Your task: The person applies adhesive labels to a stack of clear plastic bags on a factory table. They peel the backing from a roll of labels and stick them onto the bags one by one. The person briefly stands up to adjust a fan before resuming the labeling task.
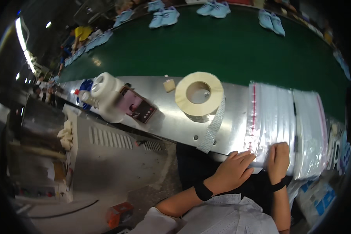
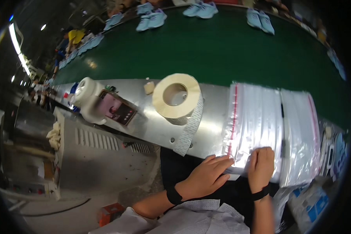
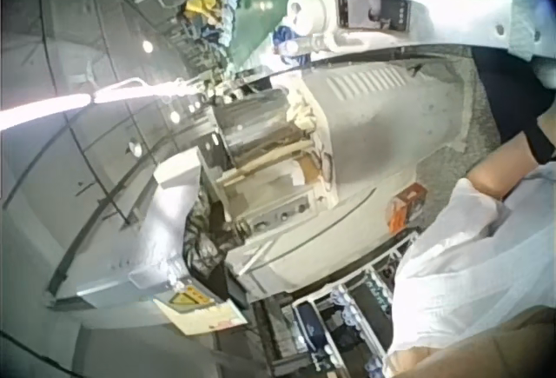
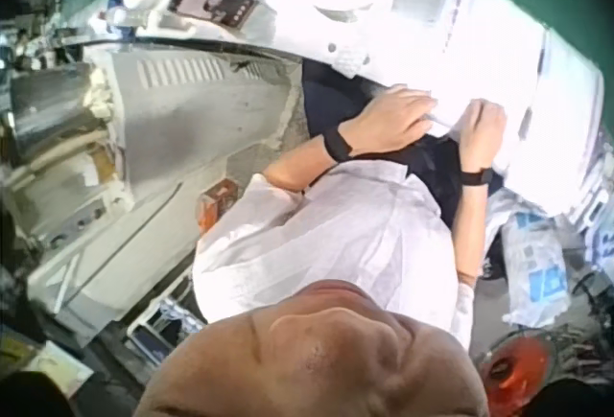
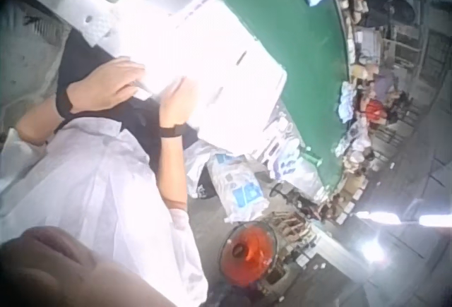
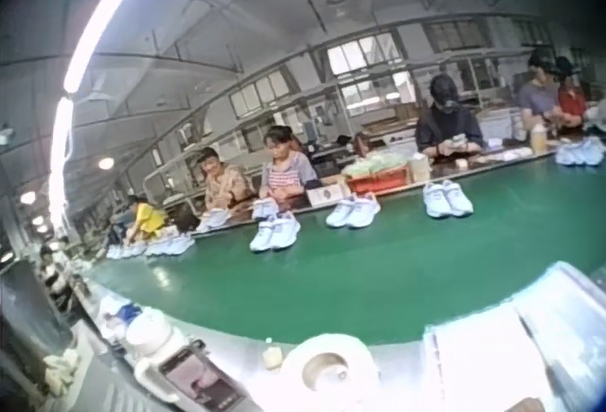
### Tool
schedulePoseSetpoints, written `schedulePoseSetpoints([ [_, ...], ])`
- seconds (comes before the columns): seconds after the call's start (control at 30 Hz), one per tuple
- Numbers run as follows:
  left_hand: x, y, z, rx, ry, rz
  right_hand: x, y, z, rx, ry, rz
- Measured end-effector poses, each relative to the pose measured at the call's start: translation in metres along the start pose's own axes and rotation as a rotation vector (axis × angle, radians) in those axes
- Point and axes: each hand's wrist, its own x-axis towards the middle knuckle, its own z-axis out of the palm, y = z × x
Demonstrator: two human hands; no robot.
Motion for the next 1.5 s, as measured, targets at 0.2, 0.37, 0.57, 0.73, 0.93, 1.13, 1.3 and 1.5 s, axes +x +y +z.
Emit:
schedulePoseSetpoints([
  [0.2,0.057,0.014,-0.02,-0.988,-0.108,-0.382,0.008,-0.006,-0.002,0.103,-0.058,0.014],
  [0.37,0.099,-0.022,0.036,-1.719,-0.064,-0.619,0.008,0.001,-0.026,0.521,-0.181,0.362],
  [0.57,0.107,-0.012,0.037,-1.148,-0.122,-0.737,0.016,0.003,-0.052,0.689,0.012,0.211],
  [0.73,0.113,-0.013,0.057,-1.265,-0.342,-0.787,0.021,-0.001,-0.05,0.448,-0.274,0.014],
  [0.93,0.075,-0.009,0.008,-1.661,-0.317,-0.948,-0.01,-0.013,-0.052,0.188,-0.251,-0.266],
  [1.13,-0.008,-0.002,-0.051,-1.309,0.129,-0.667,-0.025,-0.003,-0.02,0.086,-0.185,-0.298],
  [1.3,-0.054,-0.032,-0.056,-0.692,0.728,-0.663,-0.003,0.03,-0.058,0.73,-0.051,0.461],
  [1.5,-0.041,-0.051,-0.048,-0.338,0.468,-0.621,-0.04,0.181,-0.133,0.074,0.292,0.683],
])
